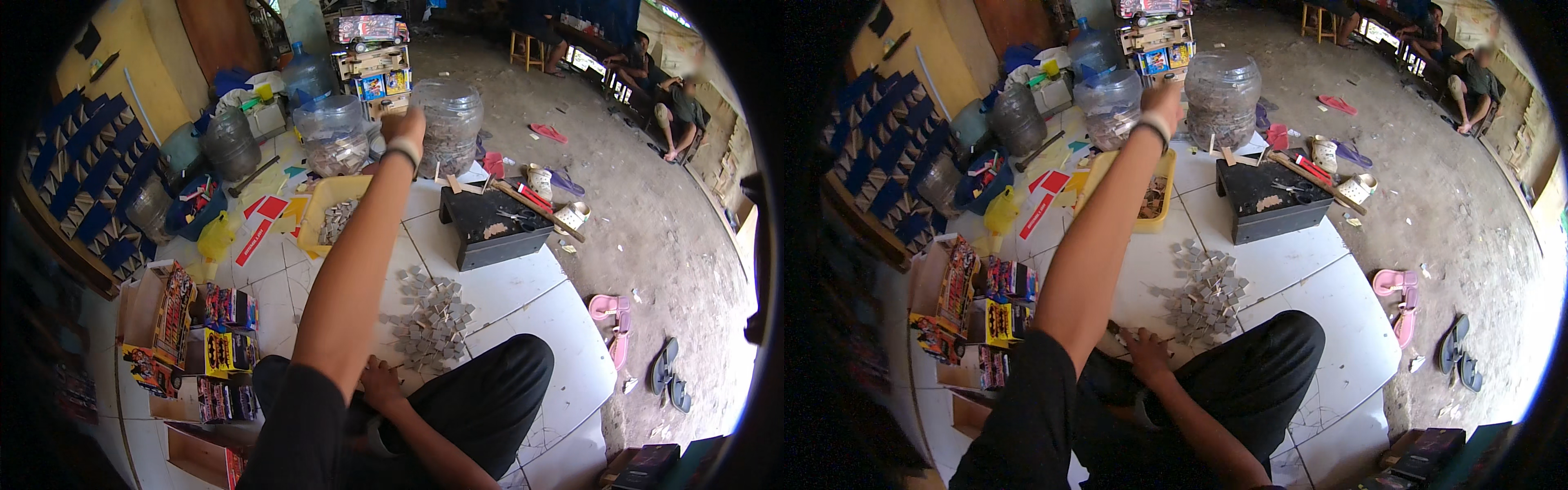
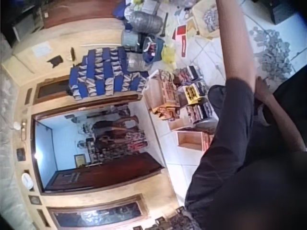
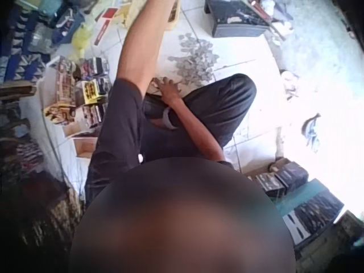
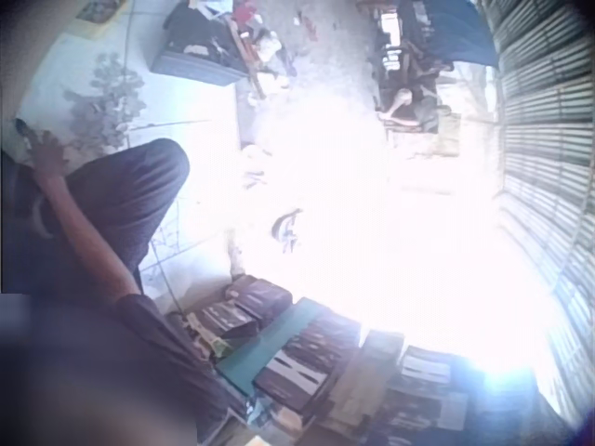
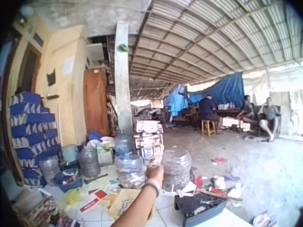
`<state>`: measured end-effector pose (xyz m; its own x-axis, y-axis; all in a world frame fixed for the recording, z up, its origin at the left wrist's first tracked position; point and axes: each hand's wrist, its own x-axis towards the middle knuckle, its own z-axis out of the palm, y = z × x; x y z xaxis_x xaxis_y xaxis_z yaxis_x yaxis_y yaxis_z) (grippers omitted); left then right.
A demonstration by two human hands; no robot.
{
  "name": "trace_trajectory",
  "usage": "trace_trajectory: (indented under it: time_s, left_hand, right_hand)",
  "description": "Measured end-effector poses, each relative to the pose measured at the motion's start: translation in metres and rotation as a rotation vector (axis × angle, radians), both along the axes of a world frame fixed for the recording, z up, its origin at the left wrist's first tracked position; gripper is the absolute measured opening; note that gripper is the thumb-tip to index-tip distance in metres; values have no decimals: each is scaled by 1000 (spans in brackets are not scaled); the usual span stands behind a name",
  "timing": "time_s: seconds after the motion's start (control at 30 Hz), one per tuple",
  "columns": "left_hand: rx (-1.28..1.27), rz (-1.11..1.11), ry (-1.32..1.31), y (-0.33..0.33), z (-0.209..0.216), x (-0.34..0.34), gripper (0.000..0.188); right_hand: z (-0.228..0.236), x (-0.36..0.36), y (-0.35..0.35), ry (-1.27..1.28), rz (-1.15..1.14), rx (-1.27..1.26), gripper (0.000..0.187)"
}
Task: The person sits on the floor and pours small metal pieces from a yellow container onto the tiled floor. They then use pliers to pick up individual pieces, trim their edges, and place them back on the floor in a pile.
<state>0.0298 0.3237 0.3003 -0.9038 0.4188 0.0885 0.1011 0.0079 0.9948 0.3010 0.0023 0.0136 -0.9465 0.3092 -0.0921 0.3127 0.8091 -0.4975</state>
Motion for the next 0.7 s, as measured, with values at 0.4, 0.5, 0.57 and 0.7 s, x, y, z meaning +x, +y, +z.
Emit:
trace_trajectory:
  time_s: [0.4,0.5,0.57,0.7]
  left_hand:
    - [-36,115,189,-358,-207,148,12]
    - [-376,48,228,-375,-233,152,10]
    - [-529,-109,225,-370,-251,160,13]
    - [-568,-207,445,-336,-273,170,24]
  right_hand:
    - [34,-7,65,277,-501,-1478,41]
    - [81,17,103,544,-600,-1746,48]
    - [110,41,122,603,-600,-1803,52]
    - [135,77,139,775,-816,-1704,60]
